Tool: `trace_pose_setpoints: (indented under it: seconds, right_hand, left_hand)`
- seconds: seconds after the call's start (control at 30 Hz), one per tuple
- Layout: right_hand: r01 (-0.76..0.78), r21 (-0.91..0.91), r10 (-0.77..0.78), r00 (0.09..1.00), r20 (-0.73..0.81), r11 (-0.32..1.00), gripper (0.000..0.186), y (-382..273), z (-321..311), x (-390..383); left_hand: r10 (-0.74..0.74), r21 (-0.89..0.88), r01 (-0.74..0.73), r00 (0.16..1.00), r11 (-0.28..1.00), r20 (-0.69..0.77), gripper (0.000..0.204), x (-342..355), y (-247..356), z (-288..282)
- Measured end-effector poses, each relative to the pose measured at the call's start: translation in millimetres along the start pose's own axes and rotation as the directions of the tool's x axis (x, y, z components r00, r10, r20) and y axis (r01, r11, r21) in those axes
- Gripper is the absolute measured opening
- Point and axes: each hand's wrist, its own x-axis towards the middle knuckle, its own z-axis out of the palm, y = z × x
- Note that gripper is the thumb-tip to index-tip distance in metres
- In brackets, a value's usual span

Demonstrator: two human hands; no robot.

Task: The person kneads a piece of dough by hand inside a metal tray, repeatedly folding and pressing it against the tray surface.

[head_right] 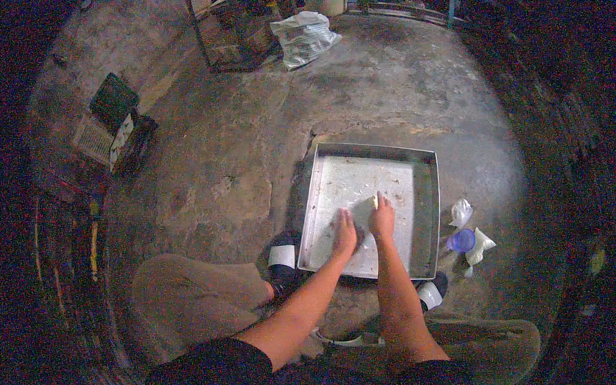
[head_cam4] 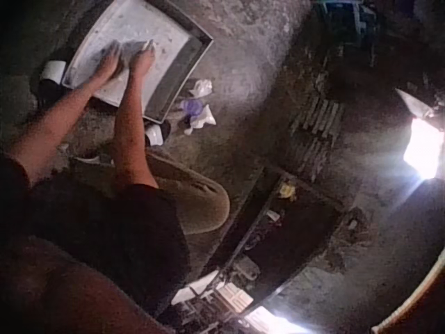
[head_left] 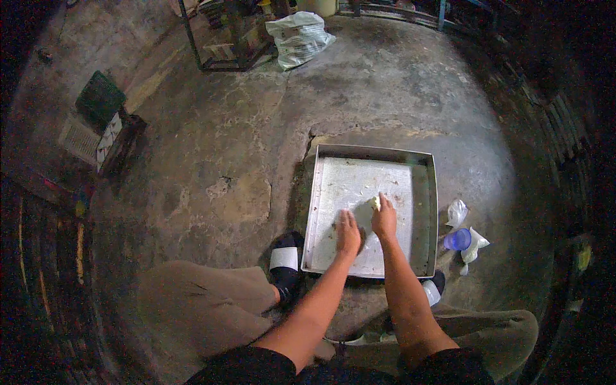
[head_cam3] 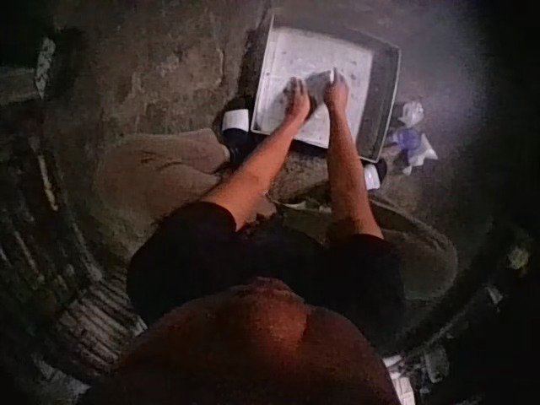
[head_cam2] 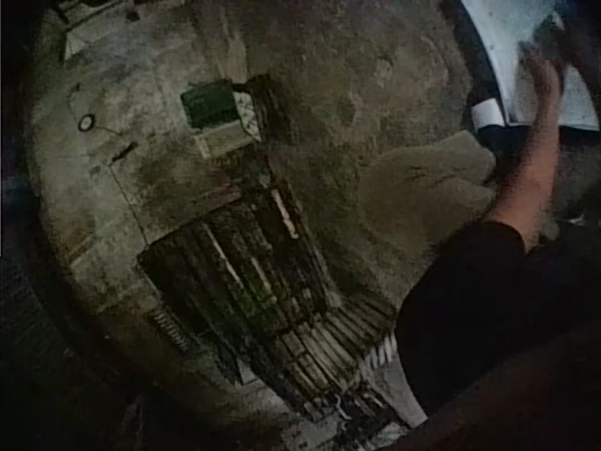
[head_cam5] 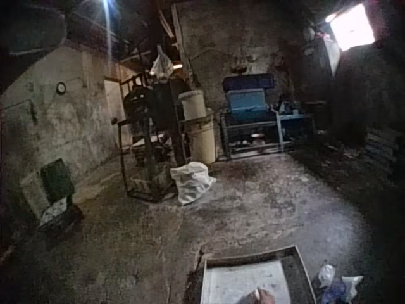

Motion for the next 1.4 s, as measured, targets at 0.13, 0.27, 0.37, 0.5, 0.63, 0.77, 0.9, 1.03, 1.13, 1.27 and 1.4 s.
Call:
trace_pose_setpoints:
  seconds: [0.13,0.27,0.37,0.5,0.63,0.77,0.9,1.03,1.13,1.27,1.4]
  right_hand:
    - [-0.111,0.191,0.112,0.994,0.008,0.975,0.048,40.4,-9.5,6.1]
    - [-0.044,0.258,0.049,0.999,-0.010,0.965,0.036,68.9,-5.8,9.6]
    - [-0.086,0.352,0.092,0.996,0.001,0.932,0.033,76.2,-9.3,16.1]
    - [-0.418,0.814,0.280,0.903,0.325,0.402,0.035,79.2,-23.0,10.9]
    - [-0.500,0.865,0.373,0.798,0.473,-0.028,0.043,54.2,-34.0,-5.3]
    - [-0.499,0.826,0.324,0.760,0.563,-0.263,0.054,26.0,-30.3,-21.3]
    - [-0.300,0.952,0.550,0.787,0.279,-0.053,0.045,22.5,-18.0,-32.9]
    - [-0.329,0.898,0.395,0.813,0.427,-0.293,0.052,34.2,-26.0,-36.3]
    - [-0.291,0.848,0.305,0.840,0.448,-0.444,0.062,30.6,-42.4,-48.0]
    - [-0.394,0.863,0.361,0.791,0.494,-0.317,0.057,14.8,-51.1,-55.3]
    - [-0.343,0.880,0.390,0.799,0.458,-0.330,0.039,37.2,-45.3,-57.8]
  left_hand:
    - [0.017,-0.642,0.126,0.977,0.756,0.212,0.046,-15.9,50.0,-37.5]
    - [-0.246,-0.874,0.382,0.916,0.300,0.315,0.038,0.9,57.3,-67.8]
    - [-0.307,-0.820,0.482,0.765,-0.308,0.566,0.028,16.5,39.4,-73.9]
    - [-0.350,-0.773,0.598,0.692,-0.214,0.632,0.022,28.2,30.0,-81.1]
    - [-0.153,-0.625,0.470,0.711,-0.623,0.687,0.017,30.0,37.5,-63.7]
    - [0.096,-0.622,0.487,0.827,-0.613,0.554,0.023,28.2,57.9,-57.4]
    - [0.224,-0.639,0.610,0.782,-0.469,0.582,0.032,21.8,78.9,-80.2]
    - [0.424,-0.410,0.652,0.741,-0.637,0.520,0.056,20.4,95.5,-106.4]
    - [0.539,-0.267,0.692,0.702,-0.671,0.465,0.079,18.7,89.4,-117.0]
    - [0.536,-0.229,0.708,0.671,-0.668,0.512,0.087,15.4,73.0,-110.3]
    - [0.652,-0.100,0.791,0.562,-0.604,0.509,0.091,16.6,74.3,-139.3]
